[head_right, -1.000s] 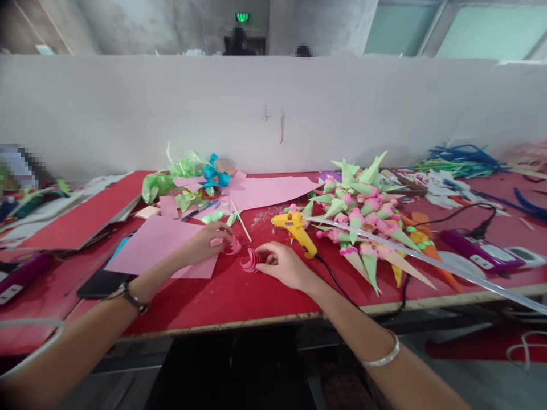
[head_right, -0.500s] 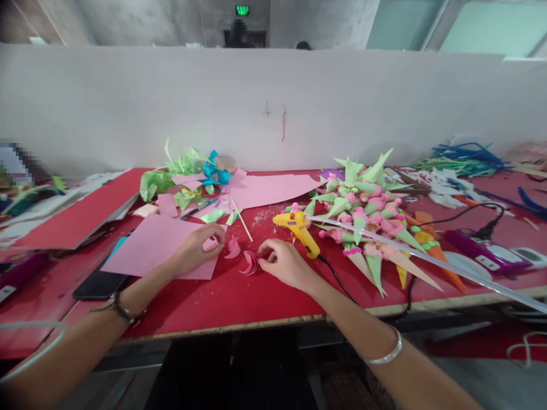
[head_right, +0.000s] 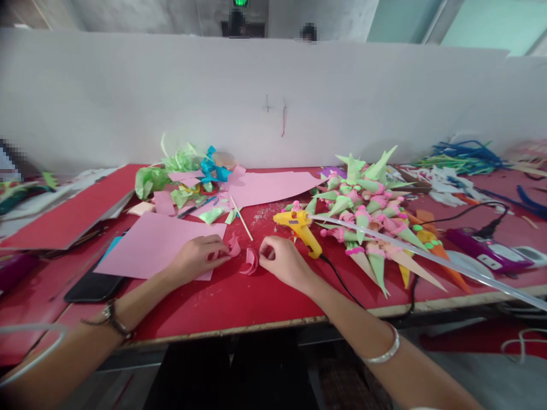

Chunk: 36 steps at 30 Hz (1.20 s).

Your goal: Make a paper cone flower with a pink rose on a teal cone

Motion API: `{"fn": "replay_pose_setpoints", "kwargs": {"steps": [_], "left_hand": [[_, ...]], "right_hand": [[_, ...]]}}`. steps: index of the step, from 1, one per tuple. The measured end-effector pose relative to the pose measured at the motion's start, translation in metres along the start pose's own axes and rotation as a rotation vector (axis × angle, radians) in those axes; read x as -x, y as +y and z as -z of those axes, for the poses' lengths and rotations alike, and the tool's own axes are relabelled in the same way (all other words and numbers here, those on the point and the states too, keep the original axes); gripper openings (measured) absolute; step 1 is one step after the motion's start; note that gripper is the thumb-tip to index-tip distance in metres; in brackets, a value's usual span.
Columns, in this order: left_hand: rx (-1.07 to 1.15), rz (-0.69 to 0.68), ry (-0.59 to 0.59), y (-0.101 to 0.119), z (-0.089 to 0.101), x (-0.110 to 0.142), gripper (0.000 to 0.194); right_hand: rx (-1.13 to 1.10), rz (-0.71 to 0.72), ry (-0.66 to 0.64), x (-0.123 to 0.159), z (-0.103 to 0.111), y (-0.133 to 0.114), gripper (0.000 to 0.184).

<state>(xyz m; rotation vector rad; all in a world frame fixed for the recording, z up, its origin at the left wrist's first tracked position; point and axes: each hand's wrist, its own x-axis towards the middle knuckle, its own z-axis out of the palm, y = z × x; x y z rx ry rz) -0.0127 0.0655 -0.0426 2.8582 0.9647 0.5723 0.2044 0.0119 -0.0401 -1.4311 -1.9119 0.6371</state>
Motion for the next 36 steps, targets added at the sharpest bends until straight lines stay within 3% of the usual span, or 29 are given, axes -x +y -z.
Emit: {"fn": "replay_pose_setpoints", "kwargs": {"steps": [9, 21, 31, 36], "left_hand": [[0.189, -0.048, -0.044, 0.002, 0.011, 0.003, 0.014], [0.270, -0.078, -0.021, 0.002, 0.007, 0.005, 0.013], [0.191, -0.106, -0.011, 0.002, 0.007, 0.007, 0.016], [-0.051, -0.184, -0.115, 0.007, 0.011, 0.005, 0.026]], "right_hand": [[0.084, 0.023, 0.045, -0.010, -0.002, -0.001, 0.006], [0.111, -0.009, 0.034, -0.009, -0.007, -0.005, 0.006], [0.119, 0.013, 0.019, -0.007, -0.010, -0.010, 0.005], [0.096, 0.015, 0.012, -0.007, -0.009, -0.009, 0.005]]}}
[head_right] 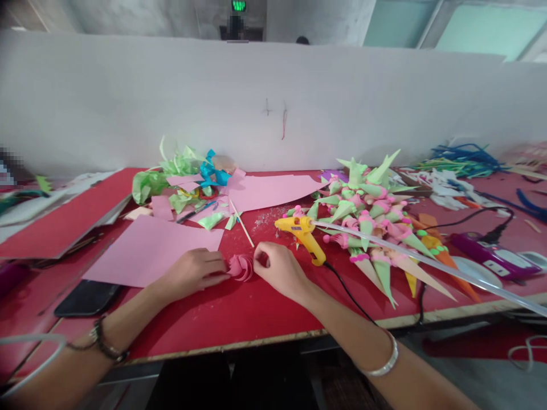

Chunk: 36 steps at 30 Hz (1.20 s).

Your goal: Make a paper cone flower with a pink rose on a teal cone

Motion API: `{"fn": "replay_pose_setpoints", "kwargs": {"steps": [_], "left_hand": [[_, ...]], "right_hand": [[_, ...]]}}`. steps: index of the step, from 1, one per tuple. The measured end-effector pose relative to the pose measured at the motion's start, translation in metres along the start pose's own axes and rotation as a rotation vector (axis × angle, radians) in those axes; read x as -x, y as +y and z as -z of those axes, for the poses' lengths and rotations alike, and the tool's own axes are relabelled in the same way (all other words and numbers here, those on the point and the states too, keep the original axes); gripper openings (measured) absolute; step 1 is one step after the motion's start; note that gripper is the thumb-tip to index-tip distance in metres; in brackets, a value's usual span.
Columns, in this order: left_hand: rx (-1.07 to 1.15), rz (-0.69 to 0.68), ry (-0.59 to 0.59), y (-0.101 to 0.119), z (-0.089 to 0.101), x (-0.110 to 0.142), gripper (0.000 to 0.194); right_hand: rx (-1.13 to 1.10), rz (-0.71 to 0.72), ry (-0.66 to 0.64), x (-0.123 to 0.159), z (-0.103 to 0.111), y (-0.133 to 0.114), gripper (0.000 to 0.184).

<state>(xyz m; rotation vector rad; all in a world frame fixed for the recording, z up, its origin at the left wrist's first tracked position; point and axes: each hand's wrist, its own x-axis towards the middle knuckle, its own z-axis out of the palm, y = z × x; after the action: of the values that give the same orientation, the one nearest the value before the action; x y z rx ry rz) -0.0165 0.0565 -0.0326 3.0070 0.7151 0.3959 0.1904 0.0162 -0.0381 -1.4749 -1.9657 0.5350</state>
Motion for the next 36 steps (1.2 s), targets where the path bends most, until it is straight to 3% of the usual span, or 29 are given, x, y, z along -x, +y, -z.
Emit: {"fn": "replay_pose_setpoints", "kwargs": {"steps": [4, 8, 13, 16, 21, 25, 32, 36], "left_hand": [[-0.109, -0.078, -0.024, 0.002, 0.002, -0.001, 0.033], [-0.105, -0.063, 0.019, -0.004, 0.002, 0.002, 0.035], [-0.090, -0.023, 0.207, -0.009, 0.003, 0.007, 0.031], [-0.146, -0.013, 0.306, -0.009, 0.005, 0.009, 0.025], [-0.308, 0.010, 0.424, -0.007, 0.011, 0.011, 0.015], [-0.471, -0.014, 0.426, -0.006, 0.020, 0.010, 0.013], [-0.623, -0.186, 0.482, -0.005, 0.044, 0.000, 0.013], [-0.640, -0.210, 0.554, -0.009, 0.046, -0.003, 0.013]], "right_hand": [[-0.010, -0.004, 0.003, -0.001, 0.000, 0.001, 0.005], [-0.021, -0.001, -0.004, -0.001, 0.001, 0.002, 0.003], [0.043, -0.012, 0.014, 0.014, 0.018, 0.001, 0.004], [0.149, -0.092, 0.015, 0.030, 0.036, 0.004, 0.017], [0.371, -0.232, 0.219, 0.046, 0.059, 0.022, 0.017], [0.544, -0.248, 0.365, 0.042, 0.058, 0.038, 0.025], [0.601, -0.253, 0.189, 0.027, 0.052, 0.041, 0.023], [0.549, -0.345, 0.187, 0.023, 0.064, 0.037, 0.027]]}}
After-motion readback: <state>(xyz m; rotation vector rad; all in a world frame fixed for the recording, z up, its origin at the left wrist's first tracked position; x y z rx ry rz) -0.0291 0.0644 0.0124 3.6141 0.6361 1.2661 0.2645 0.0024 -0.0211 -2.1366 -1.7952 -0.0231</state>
